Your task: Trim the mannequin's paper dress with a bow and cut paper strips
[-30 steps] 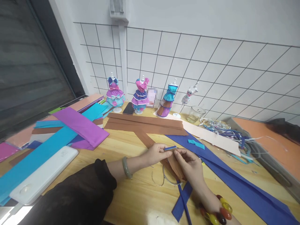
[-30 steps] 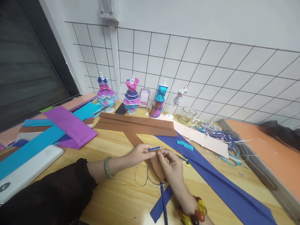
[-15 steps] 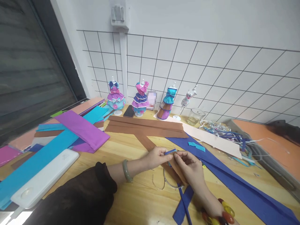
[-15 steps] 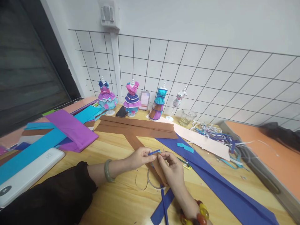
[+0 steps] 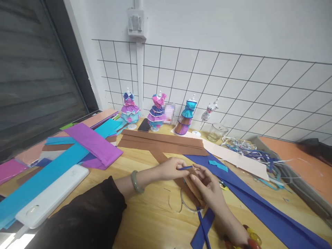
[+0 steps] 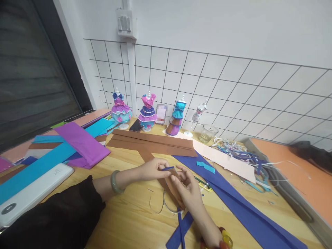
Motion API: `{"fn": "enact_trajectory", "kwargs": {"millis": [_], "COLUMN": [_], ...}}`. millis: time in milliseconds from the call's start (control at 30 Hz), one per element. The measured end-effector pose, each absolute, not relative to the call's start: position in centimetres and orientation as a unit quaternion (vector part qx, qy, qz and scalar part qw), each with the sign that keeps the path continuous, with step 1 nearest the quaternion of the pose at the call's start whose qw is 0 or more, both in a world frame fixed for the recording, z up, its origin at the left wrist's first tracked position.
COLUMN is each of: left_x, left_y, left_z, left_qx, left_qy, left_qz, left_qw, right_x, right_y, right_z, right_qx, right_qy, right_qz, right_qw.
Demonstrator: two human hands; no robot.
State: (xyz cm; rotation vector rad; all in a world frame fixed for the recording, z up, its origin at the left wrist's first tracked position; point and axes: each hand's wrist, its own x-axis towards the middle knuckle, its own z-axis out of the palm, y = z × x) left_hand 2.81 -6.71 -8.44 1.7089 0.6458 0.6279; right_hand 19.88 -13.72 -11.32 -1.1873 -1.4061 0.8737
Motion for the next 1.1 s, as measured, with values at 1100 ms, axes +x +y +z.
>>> {"fn": "enact_trajectory", "kwargs": {"millis": [1100], "left_x": [1.9], "left_y": [-3.3], "left_z": [-7.4], "left_qx": [0.509], "left_qy": [0.299], "left_qz": [0.534], "left_qw": [0.606], "right_x": [33.0], "right_y": [-12.1], "right_z": [-7.7], "right_qx": [-0.788], "right_qy": [-0.445], "right_qz": [-0.246], "right_qw": [0.346]}}
